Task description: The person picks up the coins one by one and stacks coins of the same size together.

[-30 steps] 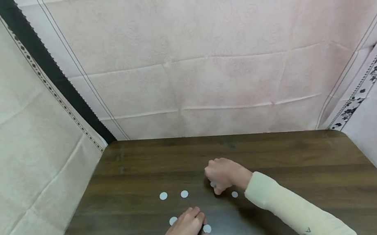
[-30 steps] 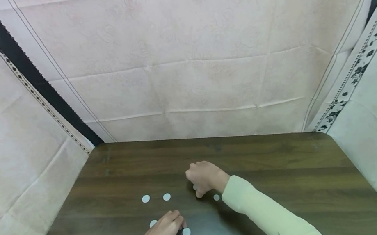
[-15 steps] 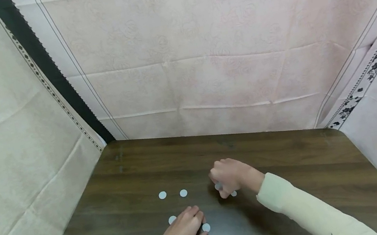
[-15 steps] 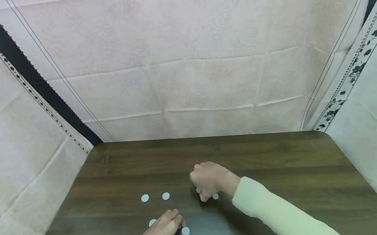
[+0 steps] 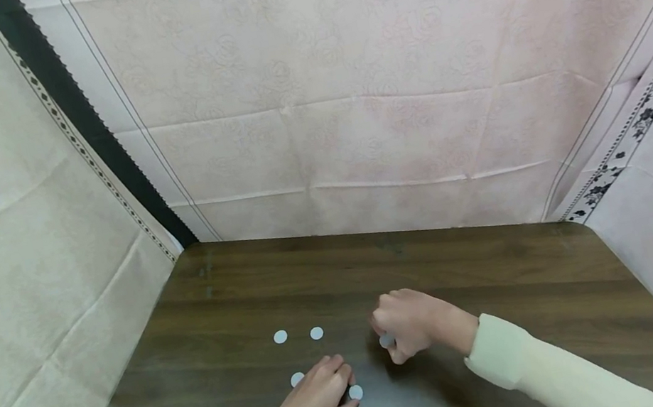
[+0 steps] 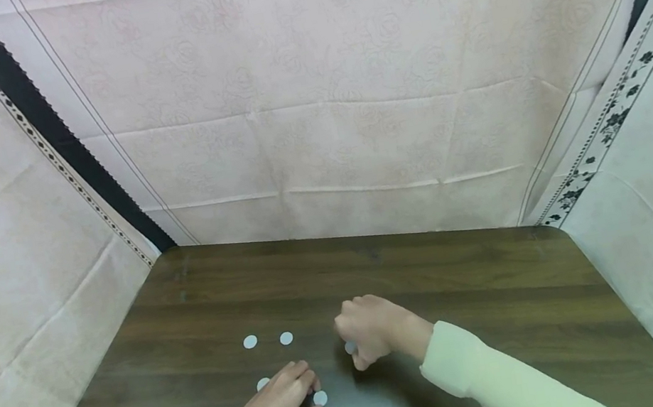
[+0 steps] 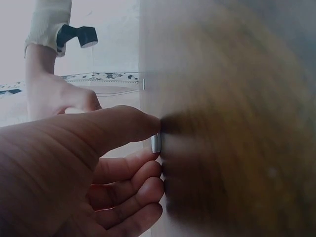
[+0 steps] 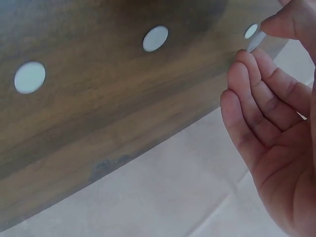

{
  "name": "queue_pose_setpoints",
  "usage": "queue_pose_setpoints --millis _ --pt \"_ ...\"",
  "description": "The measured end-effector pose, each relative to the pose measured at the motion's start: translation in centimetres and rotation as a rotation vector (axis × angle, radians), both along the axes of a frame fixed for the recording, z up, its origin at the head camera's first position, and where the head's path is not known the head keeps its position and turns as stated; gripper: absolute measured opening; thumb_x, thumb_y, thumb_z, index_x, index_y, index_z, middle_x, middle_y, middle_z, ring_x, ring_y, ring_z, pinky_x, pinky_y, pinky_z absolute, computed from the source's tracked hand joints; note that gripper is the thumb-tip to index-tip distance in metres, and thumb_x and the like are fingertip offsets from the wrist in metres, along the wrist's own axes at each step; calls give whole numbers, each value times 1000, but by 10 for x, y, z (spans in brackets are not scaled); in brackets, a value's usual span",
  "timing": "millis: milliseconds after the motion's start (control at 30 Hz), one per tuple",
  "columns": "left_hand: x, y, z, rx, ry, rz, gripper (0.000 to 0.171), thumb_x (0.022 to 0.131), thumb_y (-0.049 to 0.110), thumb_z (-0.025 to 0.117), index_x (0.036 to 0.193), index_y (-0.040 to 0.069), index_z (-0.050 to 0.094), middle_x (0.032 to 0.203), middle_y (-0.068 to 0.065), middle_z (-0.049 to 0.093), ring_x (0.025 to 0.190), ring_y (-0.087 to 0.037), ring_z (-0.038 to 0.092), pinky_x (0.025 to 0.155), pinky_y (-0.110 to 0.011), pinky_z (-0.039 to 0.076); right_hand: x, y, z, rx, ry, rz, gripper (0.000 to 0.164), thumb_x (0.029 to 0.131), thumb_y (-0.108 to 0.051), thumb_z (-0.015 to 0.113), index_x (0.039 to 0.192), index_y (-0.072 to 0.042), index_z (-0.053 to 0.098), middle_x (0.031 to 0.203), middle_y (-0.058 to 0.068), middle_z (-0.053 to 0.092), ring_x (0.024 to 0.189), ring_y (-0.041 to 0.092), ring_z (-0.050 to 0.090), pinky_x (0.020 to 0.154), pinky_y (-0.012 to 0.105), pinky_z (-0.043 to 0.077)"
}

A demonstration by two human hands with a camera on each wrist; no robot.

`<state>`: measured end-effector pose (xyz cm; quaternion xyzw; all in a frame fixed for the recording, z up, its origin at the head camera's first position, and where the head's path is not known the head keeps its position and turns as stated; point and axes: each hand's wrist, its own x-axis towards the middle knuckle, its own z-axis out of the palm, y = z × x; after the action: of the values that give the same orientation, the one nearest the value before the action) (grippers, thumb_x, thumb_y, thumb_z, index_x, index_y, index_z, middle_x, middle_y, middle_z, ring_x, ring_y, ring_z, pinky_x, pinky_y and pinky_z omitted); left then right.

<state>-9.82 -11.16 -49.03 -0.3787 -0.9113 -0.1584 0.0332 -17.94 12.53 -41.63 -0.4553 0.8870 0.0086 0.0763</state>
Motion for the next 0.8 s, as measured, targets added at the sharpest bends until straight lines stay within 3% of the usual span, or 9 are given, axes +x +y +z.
queue_pose_setpoints --millis 333,533,800 --pt "-1 0 2 -3 -49 12 16 93 24 81 93 14 68 91 8 59 81 -5 50 74 -20 49 25 0 -9 -3 52 42 39 78 -24 81 64 -23 44 54 -15 28 52 1 22 48 19 20" --pt "0 1 2 -26 -30 18 16 92 25 82 94 14 69 90 8 59 81 -6 50 75 -21 50 39 0 -12 4 85 49 39 77 -25 82 63 -23 45 57 -14 36 52 1 24 47 18 23" --pt "1 1 1 -34 -16 22 17 92 25 82 94 14 69 91 8 59 81 -7 51 75 -21 50 52 0 -21 -16 82 36 24 75 -23 83 68 -22 60 65 -13 53 54 -2 34 49 16 32"
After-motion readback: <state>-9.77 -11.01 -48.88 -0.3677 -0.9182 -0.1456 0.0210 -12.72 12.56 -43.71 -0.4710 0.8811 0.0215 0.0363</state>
